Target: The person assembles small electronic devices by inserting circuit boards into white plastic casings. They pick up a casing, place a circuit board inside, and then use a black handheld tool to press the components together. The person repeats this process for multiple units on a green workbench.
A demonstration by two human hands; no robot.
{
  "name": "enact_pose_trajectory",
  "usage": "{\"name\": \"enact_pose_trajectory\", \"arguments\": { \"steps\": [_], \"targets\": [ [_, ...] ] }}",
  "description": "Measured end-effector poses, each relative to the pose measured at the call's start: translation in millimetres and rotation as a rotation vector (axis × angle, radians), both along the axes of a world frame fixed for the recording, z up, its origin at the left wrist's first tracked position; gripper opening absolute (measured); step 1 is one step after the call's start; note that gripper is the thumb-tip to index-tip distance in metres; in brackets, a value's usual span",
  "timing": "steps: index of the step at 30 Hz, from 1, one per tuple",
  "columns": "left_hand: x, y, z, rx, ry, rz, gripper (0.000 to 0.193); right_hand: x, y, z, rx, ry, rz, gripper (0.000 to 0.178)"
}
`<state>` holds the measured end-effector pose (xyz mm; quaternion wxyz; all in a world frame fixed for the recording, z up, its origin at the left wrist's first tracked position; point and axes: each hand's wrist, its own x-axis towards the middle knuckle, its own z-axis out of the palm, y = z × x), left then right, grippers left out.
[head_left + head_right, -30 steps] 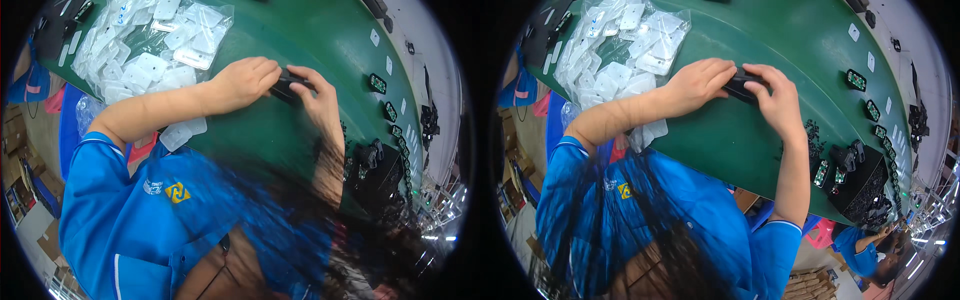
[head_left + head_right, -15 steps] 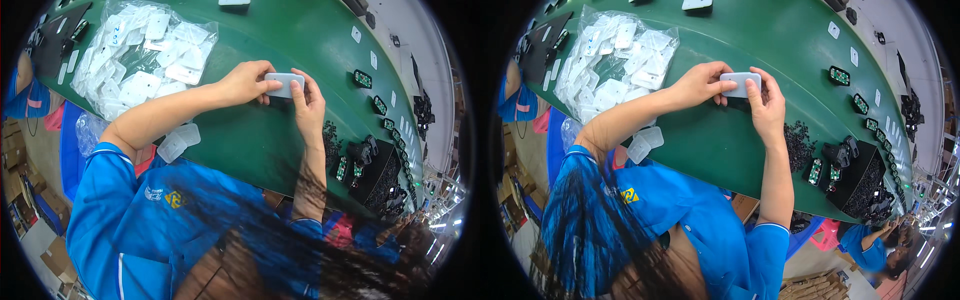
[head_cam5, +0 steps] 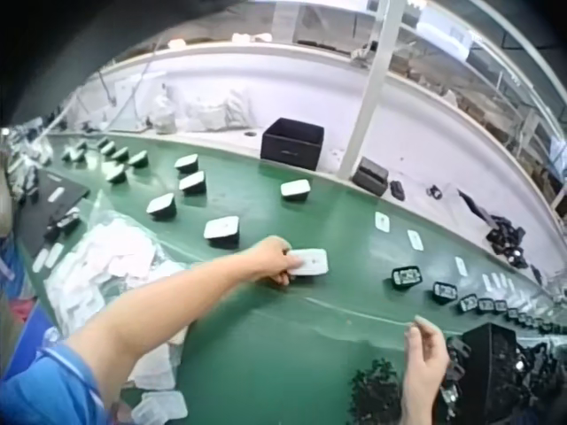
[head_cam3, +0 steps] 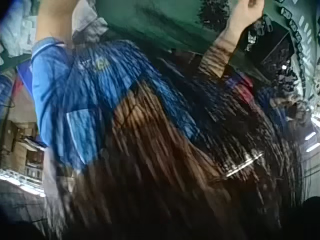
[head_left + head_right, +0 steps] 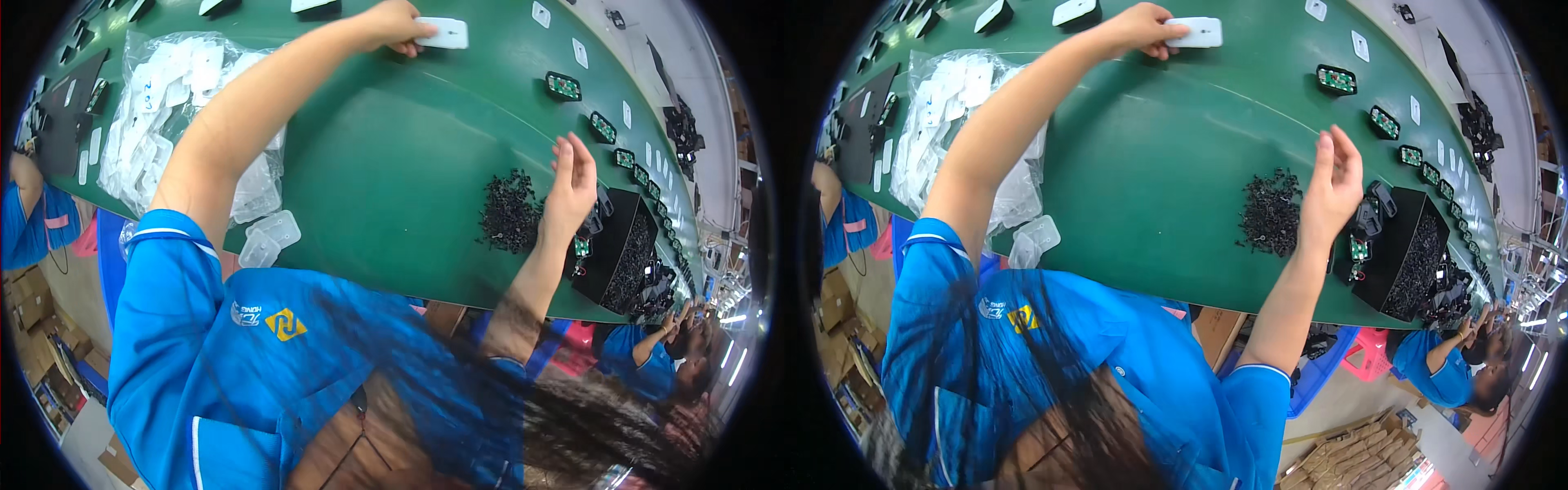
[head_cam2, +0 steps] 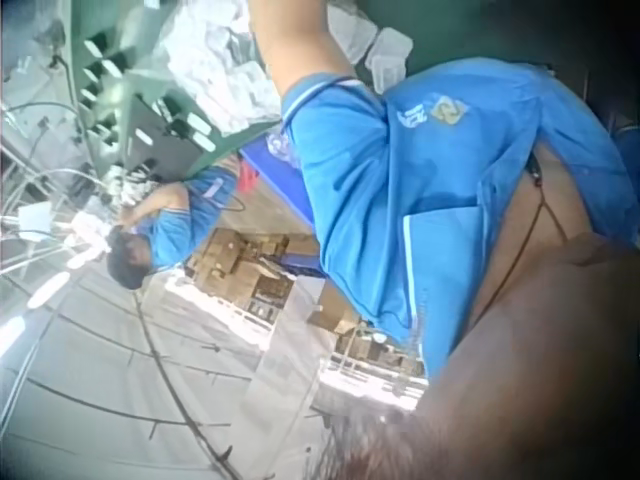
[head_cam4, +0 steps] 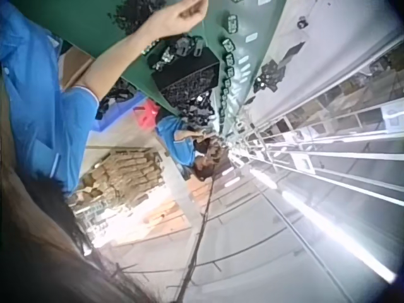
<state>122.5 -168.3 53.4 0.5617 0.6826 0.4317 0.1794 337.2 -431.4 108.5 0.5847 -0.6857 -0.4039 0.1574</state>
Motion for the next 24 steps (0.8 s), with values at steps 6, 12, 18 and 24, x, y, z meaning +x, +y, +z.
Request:
{"name": "enact_pose_trajectory", "arguments": {
  "steps": [6,12,18,24],
  "targets": [
    [-8.2,8.1,34.5,-0.205,0.269,-0.077,0.039,16.0,-43.2,-8.3,-0.262,-0.492,0.062,0.015],
    [0.2,11.8,48.6,0.184,0.546,-0.107,0.061,8.6,-33.6,-20.1,-0.424,-0.669,0.142,0.014],
    [-36.4,-8.7,93.9,0.943,0.469,0.115,0.061,8.9,-23.1,-27.1,-0.361,-0.788,0.281,0.012],
    [-152.6,-105.4,182.4,0.777,0.457,-0.02,0.027,13.8,-30.7,-32.0,-0.359,-0.688,0.258,0.009]
  ]
}}
